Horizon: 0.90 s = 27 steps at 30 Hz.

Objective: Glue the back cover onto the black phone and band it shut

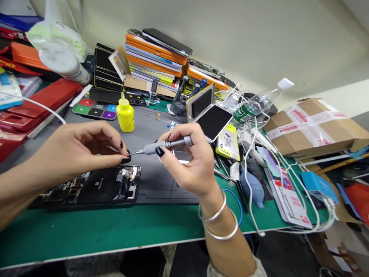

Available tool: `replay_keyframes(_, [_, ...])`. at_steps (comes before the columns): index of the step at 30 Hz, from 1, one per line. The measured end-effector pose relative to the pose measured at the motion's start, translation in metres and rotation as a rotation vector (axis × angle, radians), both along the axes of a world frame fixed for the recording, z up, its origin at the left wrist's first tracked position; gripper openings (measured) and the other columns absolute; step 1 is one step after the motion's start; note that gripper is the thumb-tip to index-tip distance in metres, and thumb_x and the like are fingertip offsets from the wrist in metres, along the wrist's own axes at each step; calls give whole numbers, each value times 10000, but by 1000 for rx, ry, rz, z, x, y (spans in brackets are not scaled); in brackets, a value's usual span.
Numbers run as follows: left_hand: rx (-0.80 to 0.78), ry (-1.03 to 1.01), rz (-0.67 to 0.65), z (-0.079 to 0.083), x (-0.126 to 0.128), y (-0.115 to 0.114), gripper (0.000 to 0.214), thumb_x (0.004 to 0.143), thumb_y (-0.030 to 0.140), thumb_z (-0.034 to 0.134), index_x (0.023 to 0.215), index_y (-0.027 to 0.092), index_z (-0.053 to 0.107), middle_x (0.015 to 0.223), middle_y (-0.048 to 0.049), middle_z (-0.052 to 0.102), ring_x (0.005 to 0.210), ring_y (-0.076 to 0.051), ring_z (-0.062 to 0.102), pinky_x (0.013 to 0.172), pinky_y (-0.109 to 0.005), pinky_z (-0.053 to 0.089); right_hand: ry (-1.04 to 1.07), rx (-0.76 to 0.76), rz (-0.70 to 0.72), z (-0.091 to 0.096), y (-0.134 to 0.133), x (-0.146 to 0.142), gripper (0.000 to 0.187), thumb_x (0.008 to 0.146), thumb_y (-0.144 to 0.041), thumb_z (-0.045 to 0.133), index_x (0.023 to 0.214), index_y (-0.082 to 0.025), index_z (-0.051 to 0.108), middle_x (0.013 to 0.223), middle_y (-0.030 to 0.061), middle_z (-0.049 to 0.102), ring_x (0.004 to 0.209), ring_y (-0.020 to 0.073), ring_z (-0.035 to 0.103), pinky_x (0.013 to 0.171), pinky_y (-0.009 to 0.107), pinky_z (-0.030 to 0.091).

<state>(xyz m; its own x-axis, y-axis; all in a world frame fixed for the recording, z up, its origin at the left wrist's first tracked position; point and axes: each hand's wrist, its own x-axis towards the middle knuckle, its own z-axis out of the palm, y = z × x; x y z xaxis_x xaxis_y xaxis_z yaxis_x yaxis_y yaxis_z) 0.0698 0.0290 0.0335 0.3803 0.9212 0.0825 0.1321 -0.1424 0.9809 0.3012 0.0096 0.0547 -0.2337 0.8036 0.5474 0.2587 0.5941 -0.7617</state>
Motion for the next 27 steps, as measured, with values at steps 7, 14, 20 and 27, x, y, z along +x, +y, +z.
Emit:
replay_keyframes(7, [32,-1,-2,-2,1,0,157,724,221,760,770,189,613,755,55,716,686,-58,685,644,-55,533,-43,22,21,1,-2,-3,262,817,-53,635,977,-191,480,905,27,654,785,144,650,645,299,529])
replay_keyframes(14, [75,28,0,-3,1,-1,139,734,197,746,771,185,613,750,59,714,695,-59,692,662,-65,539,-78,43,3,1,-4,-4,290,789,-33,596,972,-227,480,915,11,646,845,175,672,677,342,549])
replay_keyframes(20, [91,33,-5,-3,1,1,141,733,190,744,766,182,608,743,64,710,684,-51,689,655,-56,535,-96,73,-8,3,-5,-6,298,779,-32,592,962,-237,477,918,5,648,857,179,684,697,355,578])
replay_keyframes(27, [90,9,-15,-5,-1,1,149,735,183,749,776,184,606,756,73,709,699,-45,687,668,-48,537,-120,120,14,2,-5,-5,321,774,-12,607,986,-220,489,931,16,629,840,179,672,665,359,566])
